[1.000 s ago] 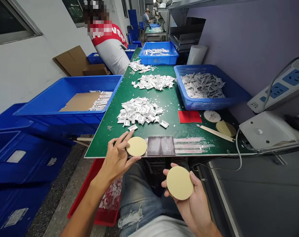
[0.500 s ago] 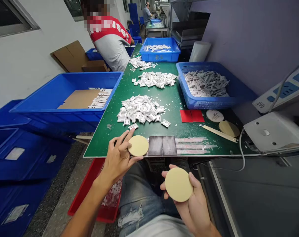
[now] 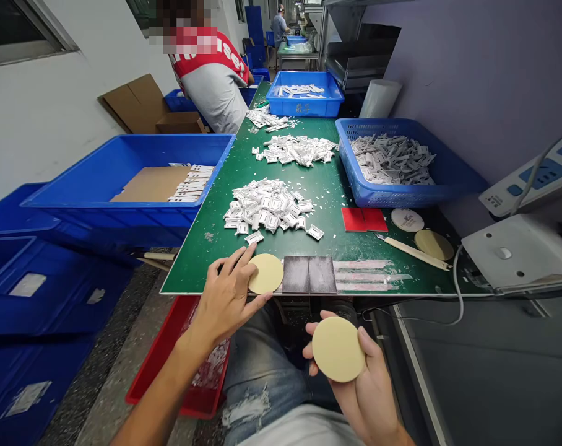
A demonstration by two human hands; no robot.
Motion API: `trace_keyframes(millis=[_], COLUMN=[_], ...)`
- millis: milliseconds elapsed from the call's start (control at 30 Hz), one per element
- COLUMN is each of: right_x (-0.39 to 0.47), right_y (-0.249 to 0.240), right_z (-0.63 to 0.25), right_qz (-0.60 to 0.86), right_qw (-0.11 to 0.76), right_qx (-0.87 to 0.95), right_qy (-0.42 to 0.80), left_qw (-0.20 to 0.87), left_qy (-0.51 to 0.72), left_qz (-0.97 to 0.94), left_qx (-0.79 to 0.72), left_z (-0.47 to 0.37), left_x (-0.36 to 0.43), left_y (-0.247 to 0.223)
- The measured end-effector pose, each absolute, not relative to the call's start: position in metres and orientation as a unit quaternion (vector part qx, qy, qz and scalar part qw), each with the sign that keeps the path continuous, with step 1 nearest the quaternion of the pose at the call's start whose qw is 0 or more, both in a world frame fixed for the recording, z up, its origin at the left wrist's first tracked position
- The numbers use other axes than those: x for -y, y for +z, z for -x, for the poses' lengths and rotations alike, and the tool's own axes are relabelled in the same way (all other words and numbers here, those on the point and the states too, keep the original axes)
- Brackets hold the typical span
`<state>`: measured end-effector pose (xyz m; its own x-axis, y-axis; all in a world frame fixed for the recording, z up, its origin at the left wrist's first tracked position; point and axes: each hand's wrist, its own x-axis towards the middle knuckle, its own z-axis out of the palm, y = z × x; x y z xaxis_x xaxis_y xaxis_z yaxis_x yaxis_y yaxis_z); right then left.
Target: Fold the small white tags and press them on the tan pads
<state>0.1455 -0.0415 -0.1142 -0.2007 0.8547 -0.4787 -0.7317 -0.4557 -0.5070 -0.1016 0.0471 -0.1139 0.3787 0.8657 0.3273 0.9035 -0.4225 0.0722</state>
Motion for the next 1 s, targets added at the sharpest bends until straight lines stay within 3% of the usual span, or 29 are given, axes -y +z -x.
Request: trace_keyframes(millis=[167, 333, 467, 600, 833, 1000], right_x=[0.032, -0.010, -0.053, -0.071, -0.072, -0.067], right_y=[-0.106, -0.104, -0.107, -0.111, -0.113, -0.121], right_z=[-0.168, -0.203, -0.214, -0.207, -0.199, -0.190], right_qz=[0.462, 0.629, 0.658, 0.703, 0.732, 0.748], right_qw=[0.548, 0.614, 0.472, 0.328, 0.223, 0.203], right_qx=[0.088, 0.286, 0.542, 0.623, 0.642, 0.627], right_qy=[0.692, 0.382, 0.224, 0.098, 0.043, -0.074], left_qw=[0.051, 0.070, 0.079, 0.080, 0.079, 0.081], left_qy=[-0.127, -0.119, -0.112, -0.117, -0.133, -0.142], left_qz=[0.842, 0.850, 0.855, 0.850, 0.842, 0.841], left_qx=[0.522, 0.508, 0.500, 0.508, 0.516, 0.516], left_z=[0.100, 0.096, 0.089, 0.084, 0.082, 0.080], left_x=[-0.043, -0.038, -0.033, -0.030, -0.029, -0.024], left_y=[-0.112, -0.114, -0.114, -0.116, -0.120, -0.118])
